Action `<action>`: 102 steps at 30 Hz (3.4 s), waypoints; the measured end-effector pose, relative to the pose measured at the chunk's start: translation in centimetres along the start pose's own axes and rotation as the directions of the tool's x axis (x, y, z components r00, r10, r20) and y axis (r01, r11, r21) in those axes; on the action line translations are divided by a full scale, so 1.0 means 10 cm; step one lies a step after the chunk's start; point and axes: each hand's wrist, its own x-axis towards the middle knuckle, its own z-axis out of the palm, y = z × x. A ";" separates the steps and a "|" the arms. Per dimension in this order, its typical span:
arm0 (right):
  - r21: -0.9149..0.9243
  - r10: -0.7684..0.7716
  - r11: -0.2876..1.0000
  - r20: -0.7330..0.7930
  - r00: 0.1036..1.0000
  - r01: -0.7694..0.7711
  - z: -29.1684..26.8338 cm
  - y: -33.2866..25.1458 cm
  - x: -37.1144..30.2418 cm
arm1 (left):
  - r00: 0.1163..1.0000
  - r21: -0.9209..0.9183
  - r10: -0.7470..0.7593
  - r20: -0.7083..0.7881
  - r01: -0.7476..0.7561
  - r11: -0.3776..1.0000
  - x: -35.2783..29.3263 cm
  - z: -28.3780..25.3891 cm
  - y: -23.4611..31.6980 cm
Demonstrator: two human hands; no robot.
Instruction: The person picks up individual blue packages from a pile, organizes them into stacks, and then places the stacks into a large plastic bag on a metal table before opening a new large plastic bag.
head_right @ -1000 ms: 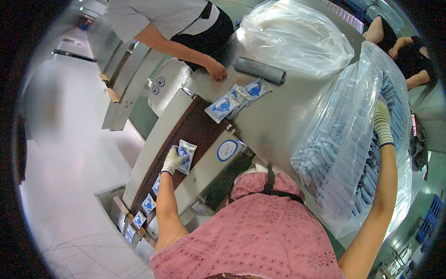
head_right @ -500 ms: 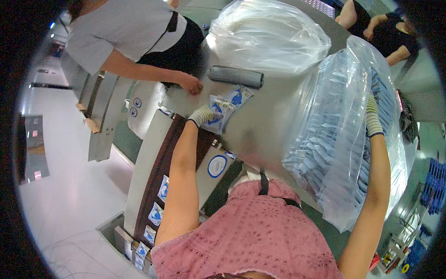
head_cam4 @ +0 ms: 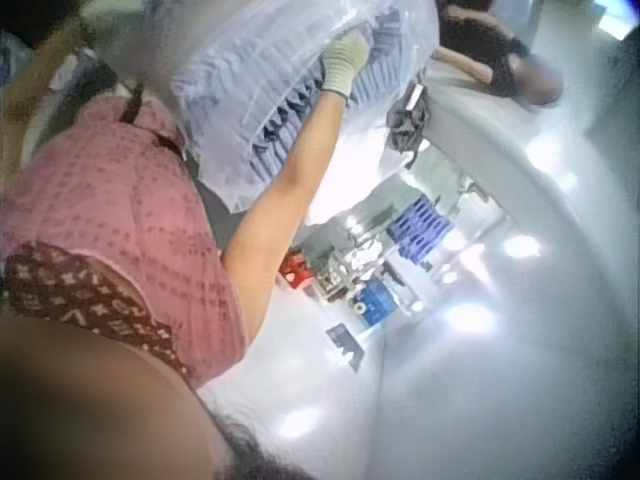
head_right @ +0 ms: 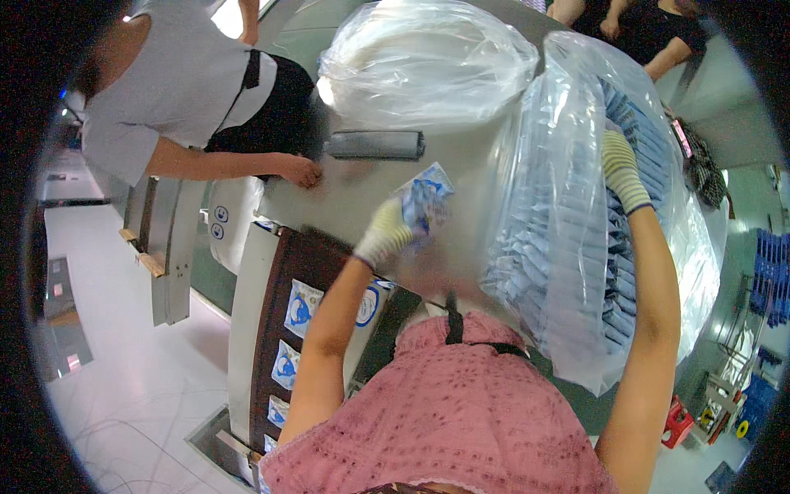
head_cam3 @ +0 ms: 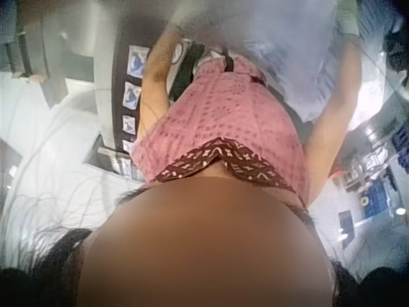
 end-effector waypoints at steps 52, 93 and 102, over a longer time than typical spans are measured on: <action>0.554 -0.029 0.811 -0.281 0.959 0.187 -0.68 0.06 0.62 | 0.926 0.613 0.349 0.145 -0.361 0.703 2.29 -0.09 3.74; -0.023 -0.071 0.997 -0.026 0.997 0.071 -0.54 -0.60 0.66 | 0.980 0.608 0.127 -0.155 -0.007 0.794 -1.27 1.50 -0.77; 0.001 -0.058 0.998 -0.074 0.996 0.058 -0.54 -0.49 0.55 | 0.975 0.579 0.178 -0.129 -0.072 0.812 -1.16 1.38 -0.63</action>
